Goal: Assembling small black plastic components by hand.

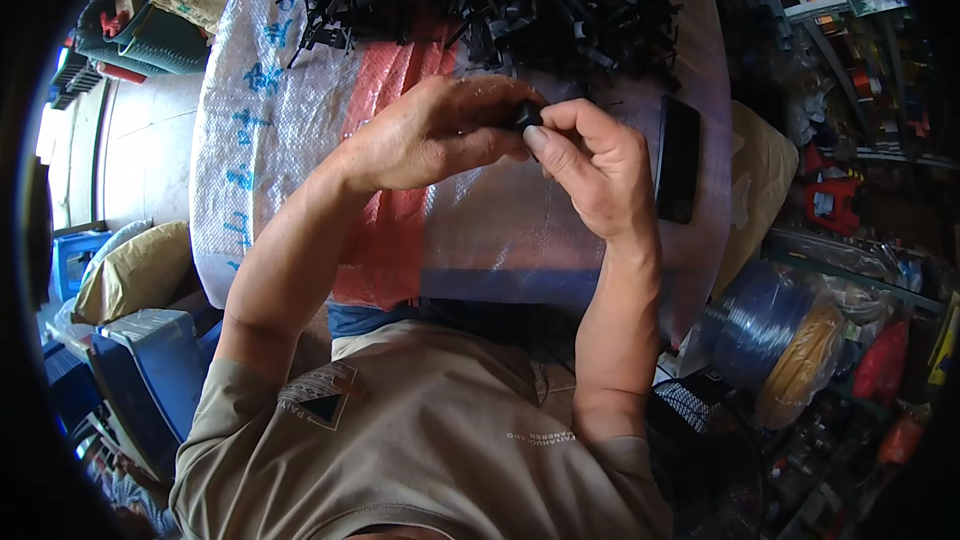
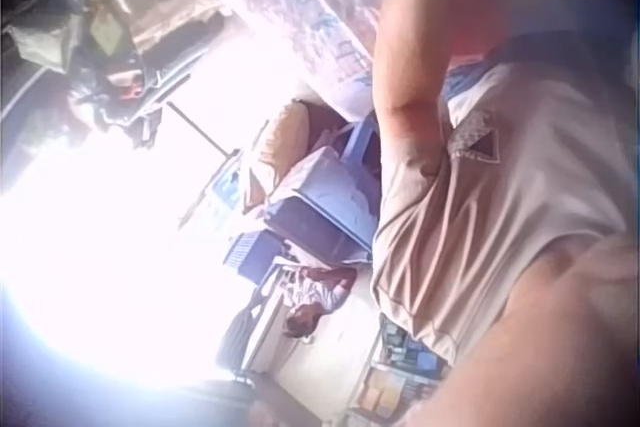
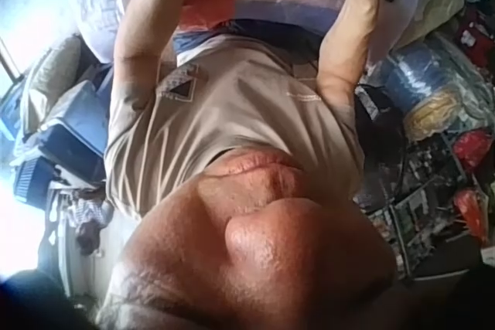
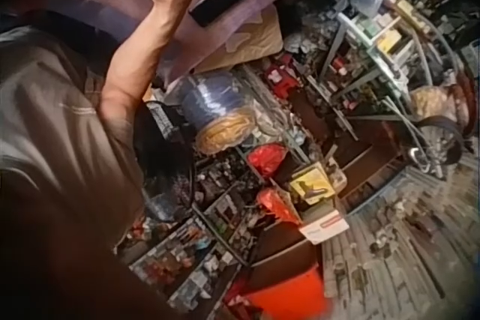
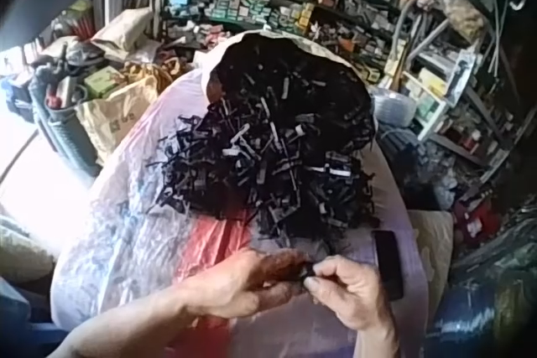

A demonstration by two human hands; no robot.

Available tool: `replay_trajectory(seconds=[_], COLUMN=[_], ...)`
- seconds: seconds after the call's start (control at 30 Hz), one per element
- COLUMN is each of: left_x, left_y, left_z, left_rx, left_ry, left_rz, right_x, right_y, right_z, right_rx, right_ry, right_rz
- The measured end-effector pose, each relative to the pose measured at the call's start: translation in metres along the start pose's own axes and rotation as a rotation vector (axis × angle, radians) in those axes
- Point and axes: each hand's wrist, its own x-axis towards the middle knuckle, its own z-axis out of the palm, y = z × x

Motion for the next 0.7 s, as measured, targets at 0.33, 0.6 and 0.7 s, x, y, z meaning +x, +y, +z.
replay_trajectory(seconds=[0.33, 0.6, 0.7], left_x=[0.001, 0.004, 0.005], left_y=[-0.013, -0.011, -0.019], left_z=[-0.002, -0.030, -0.034], left_rx=[-0.038, -0.638, -0.773], left_ry=[0.122, 0.361, 0.460], left_rz=[-0.037, -0.076, -0.096], right_x=[0.013, 0.018, 0.015], right_y=[0.005, 0.037, 0.051], right_z=[0.011, -0.012, 0.004], right_rx=[-0.103, -0.425, -0.609], right_ry=[-0.031, 0.041, -0.014], right_rz=[-0.040, -0.146, -0.250])
